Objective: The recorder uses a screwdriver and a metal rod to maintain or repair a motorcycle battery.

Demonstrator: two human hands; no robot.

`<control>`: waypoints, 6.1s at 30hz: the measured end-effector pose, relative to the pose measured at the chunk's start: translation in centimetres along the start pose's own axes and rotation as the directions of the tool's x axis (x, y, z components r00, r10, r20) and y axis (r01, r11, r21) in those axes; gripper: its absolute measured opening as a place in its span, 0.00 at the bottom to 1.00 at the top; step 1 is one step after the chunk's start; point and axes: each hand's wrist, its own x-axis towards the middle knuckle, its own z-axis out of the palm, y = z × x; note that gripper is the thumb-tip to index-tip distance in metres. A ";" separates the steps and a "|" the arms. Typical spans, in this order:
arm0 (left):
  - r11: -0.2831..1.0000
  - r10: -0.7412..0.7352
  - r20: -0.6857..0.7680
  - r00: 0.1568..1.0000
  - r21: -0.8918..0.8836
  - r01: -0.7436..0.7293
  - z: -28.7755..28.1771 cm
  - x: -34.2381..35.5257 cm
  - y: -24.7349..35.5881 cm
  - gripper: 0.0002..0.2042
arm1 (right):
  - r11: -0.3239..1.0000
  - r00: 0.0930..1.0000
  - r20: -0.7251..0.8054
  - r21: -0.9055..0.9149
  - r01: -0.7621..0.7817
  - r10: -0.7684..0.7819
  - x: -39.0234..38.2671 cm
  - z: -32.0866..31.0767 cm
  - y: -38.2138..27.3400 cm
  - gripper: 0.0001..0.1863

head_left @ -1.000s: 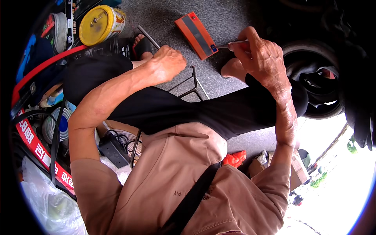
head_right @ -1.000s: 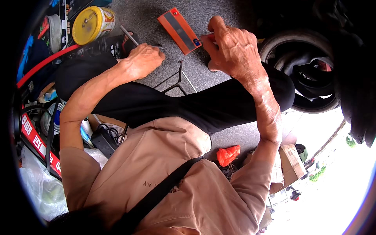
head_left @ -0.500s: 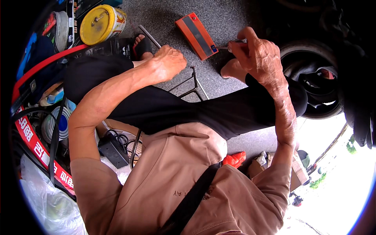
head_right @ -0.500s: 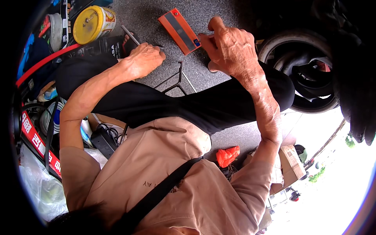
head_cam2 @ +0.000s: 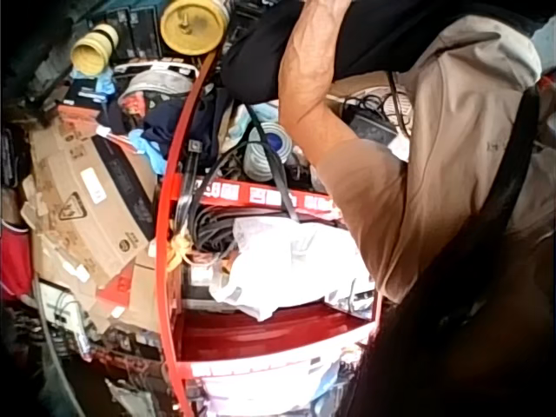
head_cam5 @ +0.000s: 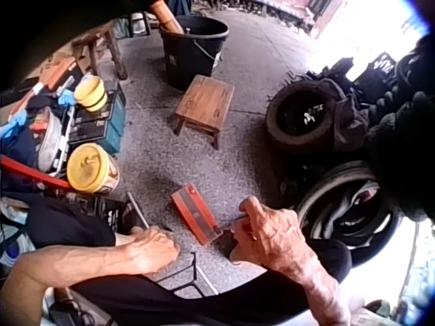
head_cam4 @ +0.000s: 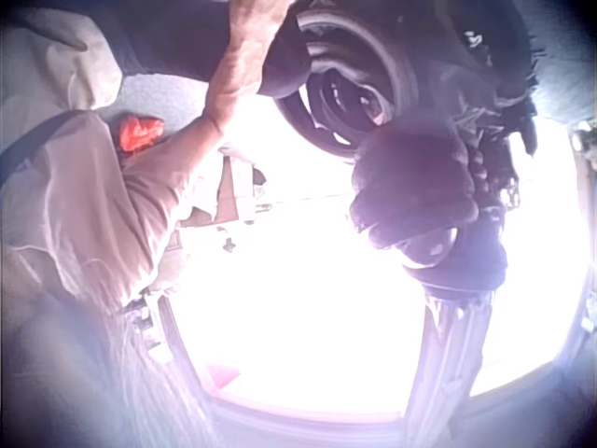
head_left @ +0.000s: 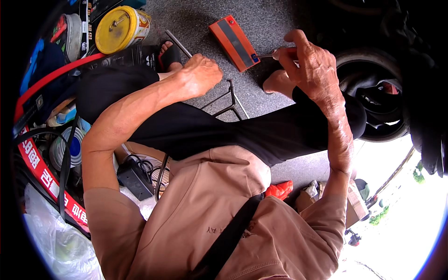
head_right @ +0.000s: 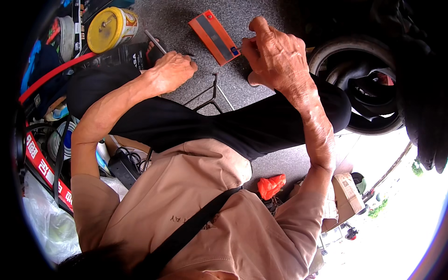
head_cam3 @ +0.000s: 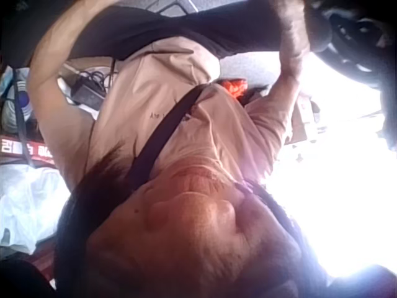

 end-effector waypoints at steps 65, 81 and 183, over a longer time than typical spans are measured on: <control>0.999 0.013 -0.053 0.999 0.041 -0.011 0.1 -0.2 -0.1 0.10 | 0.999 0.999 -0.036 0.030 0.023 -0.022 -0.1 0.0 0.6 0.16; 0.999 0.012 -0.059 0.998 0.043 -0.009 0.7 0.0 -0.3 0.12 | 0.996 0.998 0.014 -0.072 0.055 -0.054 -0.2 0.4 0.1 0.17; 0.887 -0.193 0.056 0.980 -0.416 0.199 -3.4 1.0 -3.6 0.21 | 0.999 1.000 -0.006 -0.042 0.027 -0.028 -0.1 0.1 1.3 0.17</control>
